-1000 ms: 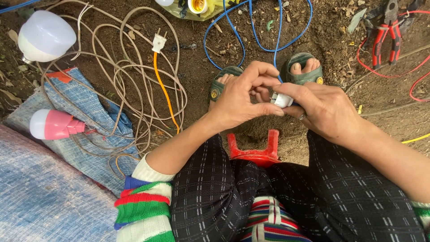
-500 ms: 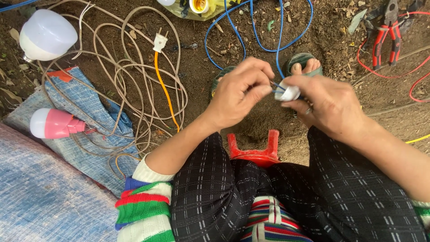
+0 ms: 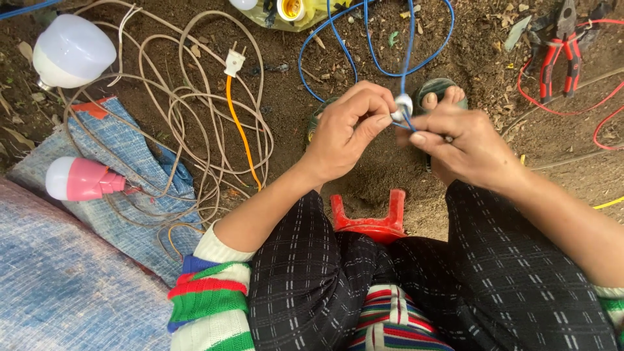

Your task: The person strips a blue wire, inserts it into a white lamp holder, and tightens the terminal screws with a screwdriver. They then screw a light bulb into the holder and place the assembled fixture on the ground.

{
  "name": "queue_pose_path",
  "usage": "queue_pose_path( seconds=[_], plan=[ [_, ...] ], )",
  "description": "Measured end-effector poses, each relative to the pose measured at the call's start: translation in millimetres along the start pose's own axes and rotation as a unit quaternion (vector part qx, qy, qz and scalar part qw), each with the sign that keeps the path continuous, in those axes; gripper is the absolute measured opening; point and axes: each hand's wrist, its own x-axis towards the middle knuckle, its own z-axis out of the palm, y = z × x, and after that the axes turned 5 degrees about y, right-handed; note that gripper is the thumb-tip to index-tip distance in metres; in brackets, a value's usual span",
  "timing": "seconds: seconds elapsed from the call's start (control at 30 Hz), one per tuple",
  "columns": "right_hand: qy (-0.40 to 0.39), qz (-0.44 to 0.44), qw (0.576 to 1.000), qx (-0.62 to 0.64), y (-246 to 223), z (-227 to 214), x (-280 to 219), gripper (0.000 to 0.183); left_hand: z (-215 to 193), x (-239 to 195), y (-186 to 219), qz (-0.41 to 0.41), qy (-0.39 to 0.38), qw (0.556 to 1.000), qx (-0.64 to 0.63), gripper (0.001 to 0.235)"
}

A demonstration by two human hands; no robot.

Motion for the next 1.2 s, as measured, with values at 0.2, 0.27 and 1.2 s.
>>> queue_pose_path(
  seconds=[0.2, 0.27, 1.2],
  plan=[
    [0.027, 0.122, 0.991, 0.051, -1.7, -4.0, 0.9, 0.019, -21.8, 34.1, -25.6, 0.004, 0.052, 0.986, 0.162, 0.013],
    [0.047, 0.089, 0.994, 0.05, -5.0, -5.9, -1.4, 0.021, -50.4, 49.2, -81.7, -0.028, 0.104, 0.948, 0.299, 0.016],
    [0.259, -0.228, 0.929, -0.136, -229.5, -21.5, -74.2, 0.007, -95.9, -116.8, 161.6, 0.055, 0.007, 0.944, -0.325, 0.055]
  ],
)
